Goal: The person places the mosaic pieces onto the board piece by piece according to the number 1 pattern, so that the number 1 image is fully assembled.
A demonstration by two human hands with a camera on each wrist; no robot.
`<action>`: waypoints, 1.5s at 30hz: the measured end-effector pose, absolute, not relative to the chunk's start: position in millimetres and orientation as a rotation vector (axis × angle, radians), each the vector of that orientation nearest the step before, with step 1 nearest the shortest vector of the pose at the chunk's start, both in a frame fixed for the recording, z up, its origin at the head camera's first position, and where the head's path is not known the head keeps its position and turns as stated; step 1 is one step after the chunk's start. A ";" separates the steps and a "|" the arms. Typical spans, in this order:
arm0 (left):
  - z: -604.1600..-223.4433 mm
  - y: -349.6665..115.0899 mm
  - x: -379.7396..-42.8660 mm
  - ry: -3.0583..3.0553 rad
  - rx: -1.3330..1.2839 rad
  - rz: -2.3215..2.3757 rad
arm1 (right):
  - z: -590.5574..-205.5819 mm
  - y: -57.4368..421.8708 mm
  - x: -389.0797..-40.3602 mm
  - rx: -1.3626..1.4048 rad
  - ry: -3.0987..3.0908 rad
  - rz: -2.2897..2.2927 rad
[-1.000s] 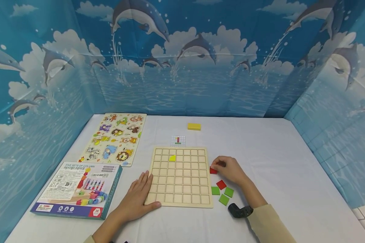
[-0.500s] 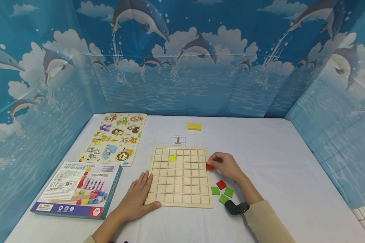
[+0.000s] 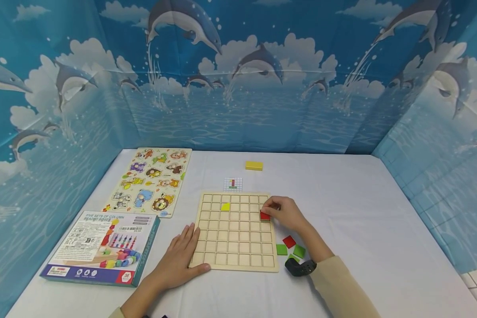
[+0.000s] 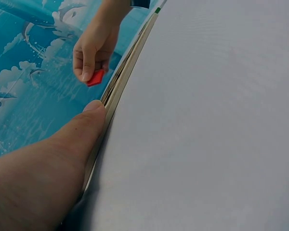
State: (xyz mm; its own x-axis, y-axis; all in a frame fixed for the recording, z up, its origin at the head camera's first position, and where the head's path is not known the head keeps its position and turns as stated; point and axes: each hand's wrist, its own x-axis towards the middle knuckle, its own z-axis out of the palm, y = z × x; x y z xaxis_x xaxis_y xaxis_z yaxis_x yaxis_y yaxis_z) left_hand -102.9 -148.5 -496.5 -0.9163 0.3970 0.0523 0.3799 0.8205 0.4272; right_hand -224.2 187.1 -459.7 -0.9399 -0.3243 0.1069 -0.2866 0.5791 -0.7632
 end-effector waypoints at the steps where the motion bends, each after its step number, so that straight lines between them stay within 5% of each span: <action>1: -496.5 -148.6 -102.9 2.960 0.631 0.684 | -459.6 185.3 -224.8 -0.536 2.744 -1.328; 45: -495.0 -148.9 -104.4 2.976 0.643 0.702 | -465.0 118.7 -250.9 -0.601 2.615 -1.480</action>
State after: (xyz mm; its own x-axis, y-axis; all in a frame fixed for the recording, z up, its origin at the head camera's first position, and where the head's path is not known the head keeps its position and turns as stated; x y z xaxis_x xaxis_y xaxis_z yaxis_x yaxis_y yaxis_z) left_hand -104.4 -148.9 -495.0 -0.9152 0.3959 0.0758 0.3880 0.8143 0.4317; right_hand -250.9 118.7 -465.0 -0.9202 -0.3713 0.1237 -0.2972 0.4573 -0.8382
